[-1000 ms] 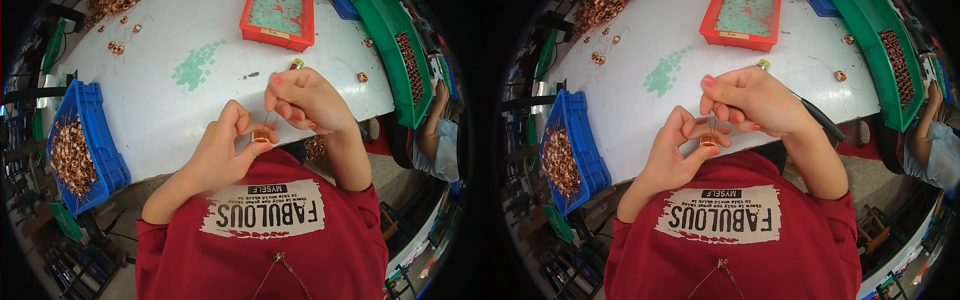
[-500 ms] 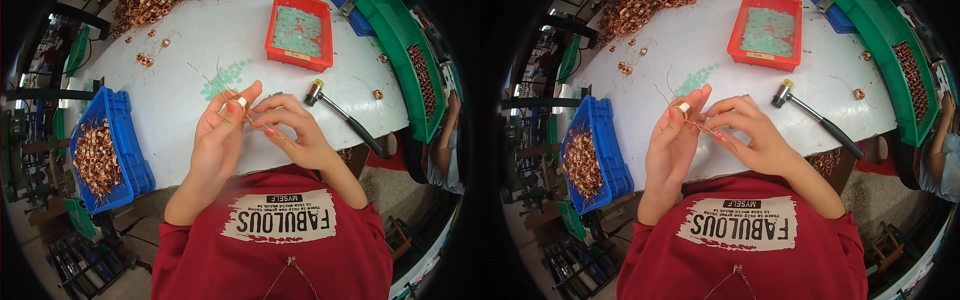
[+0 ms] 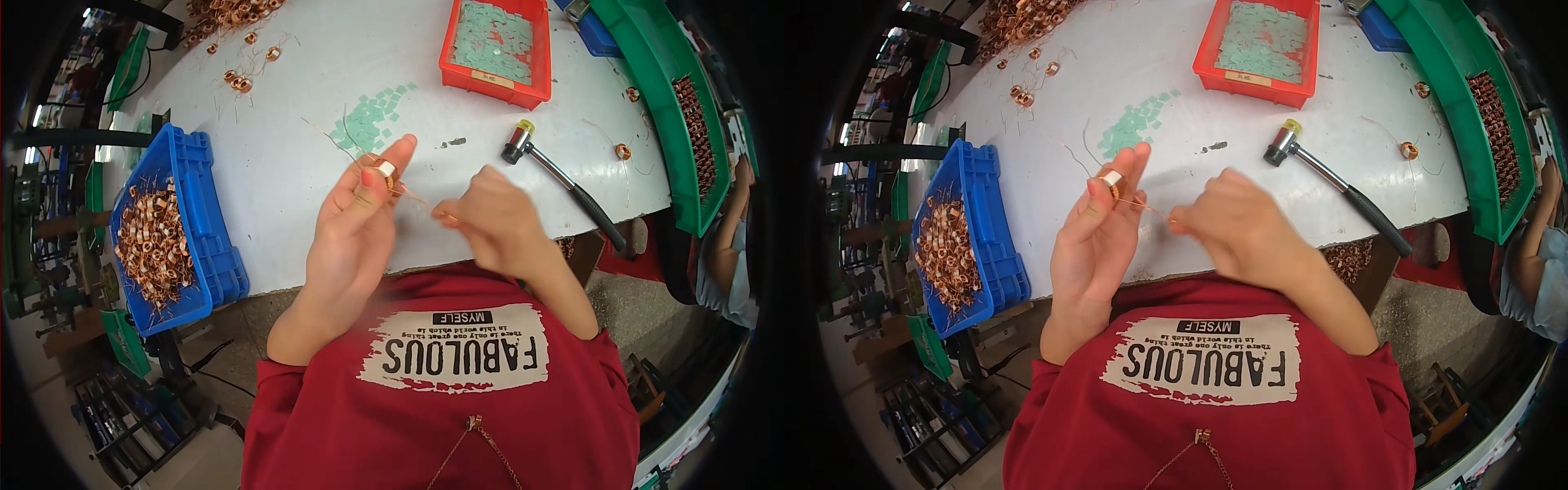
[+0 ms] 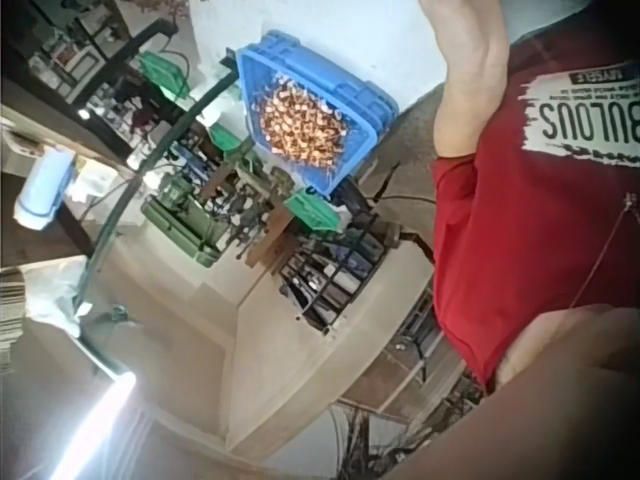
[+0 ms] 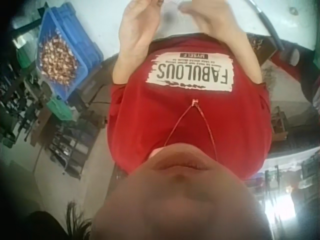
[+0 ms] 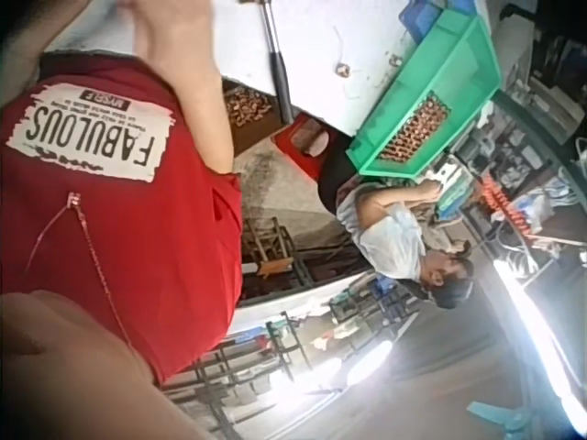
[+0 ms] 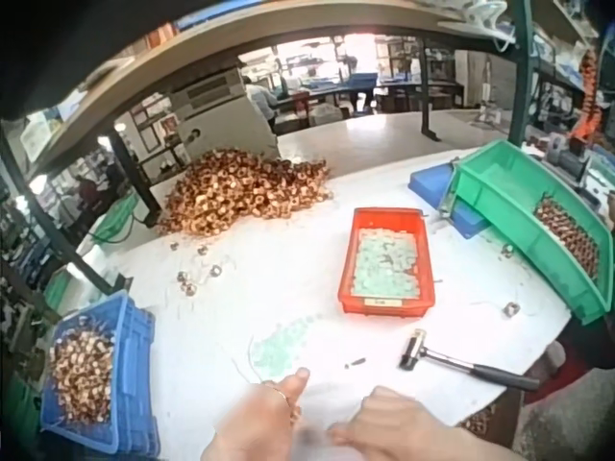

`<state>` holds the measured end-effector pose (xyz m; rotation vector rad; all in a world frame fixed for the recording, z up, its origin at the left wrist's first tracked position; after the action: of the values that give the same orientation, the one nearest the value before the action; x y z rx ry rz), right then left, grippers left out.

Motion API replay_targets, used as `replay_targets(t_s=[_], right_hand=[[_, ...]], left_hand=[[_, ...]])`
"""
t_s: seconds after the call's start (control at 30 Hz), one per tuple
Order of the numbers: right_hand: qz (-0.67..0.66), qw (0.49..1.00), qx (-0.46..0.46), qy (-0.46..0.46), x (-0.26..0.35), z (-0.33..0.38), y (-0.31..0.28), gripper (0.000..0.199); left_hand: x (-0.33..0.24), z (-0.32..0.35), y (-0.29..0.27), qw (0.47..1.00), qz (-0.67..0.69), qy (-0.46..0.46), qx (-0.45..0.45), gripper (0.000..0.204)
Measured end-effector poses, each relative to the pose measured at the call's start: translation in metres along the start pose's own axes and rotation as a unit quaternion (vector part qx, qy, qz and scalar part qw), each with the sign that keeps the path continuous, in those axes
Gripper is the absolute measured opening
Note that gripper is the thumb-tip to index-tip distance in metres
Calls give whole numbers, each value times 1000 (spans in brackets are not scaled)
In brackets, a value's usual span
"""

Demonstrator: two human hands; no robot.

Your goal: Shaping and assembling small copper wire coils using a rubber mallet and hands at a manual workstation.

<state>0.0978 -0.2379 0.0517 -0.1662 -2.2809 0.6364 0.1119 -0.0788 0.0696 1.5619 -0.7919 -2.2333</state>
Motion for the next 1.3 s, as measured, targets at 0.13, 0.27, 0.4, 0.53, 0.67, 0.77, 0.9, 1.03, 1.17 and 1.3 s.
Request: replay_targets(t_s=[0.13,0.27,0.4,0.53,0.67,0.77,0.9,1.03,1.17,1.3], right_hand=[[-22,999,-9,21,2,3,2,19],[9,998,23,58,1,0,-6,22],[58,986,-121,103,3,-9,-33,17],[-459,820,-27,341,-5,-22,-31,14],[-427,849,57,305,-10,-26,-22,17],[-423,855,68,293,-11,-27,-15,20],[-435,852,-1,291,-13,-30,-8,23],[-417,843,-226,255,-52,-32,-29,17],[-312,873,-295,231,-68,-62,-97,13],[132,943,143,270,-49,-87,-7,13]], left_hand=[[0,-6,0,999,-20,30,-9,34],[-1,-8,6,997,-45,63,-1,33],[-2,-2,19,989,-96,95,52,31],[10,7,27,958,-270,0,101,31],[11,11,26,942,-320,5,98,25],[12,11,20,923,-372,25,93,21],[9,15,10,874,-470,80,89,13],[5,23,-2,922,-368,-69,103,7],[15,36,-53,957,-281,-66,17,13],[-5,44,-72,973,-211,-61,-63,18]])
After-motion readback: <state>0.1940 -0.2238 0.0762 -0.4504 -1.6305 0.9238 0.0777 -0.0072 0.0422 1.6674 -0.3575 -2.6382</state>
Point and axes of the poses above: each hand's wrist, its own z-axis away from the middle knuckle, its own y-axis out of the palm, x = y × z, the point moved 3 cm from there along -z, towards the middle knuckle, and after that the axes turned 3 degrees about -y, right-handed, at the moved point
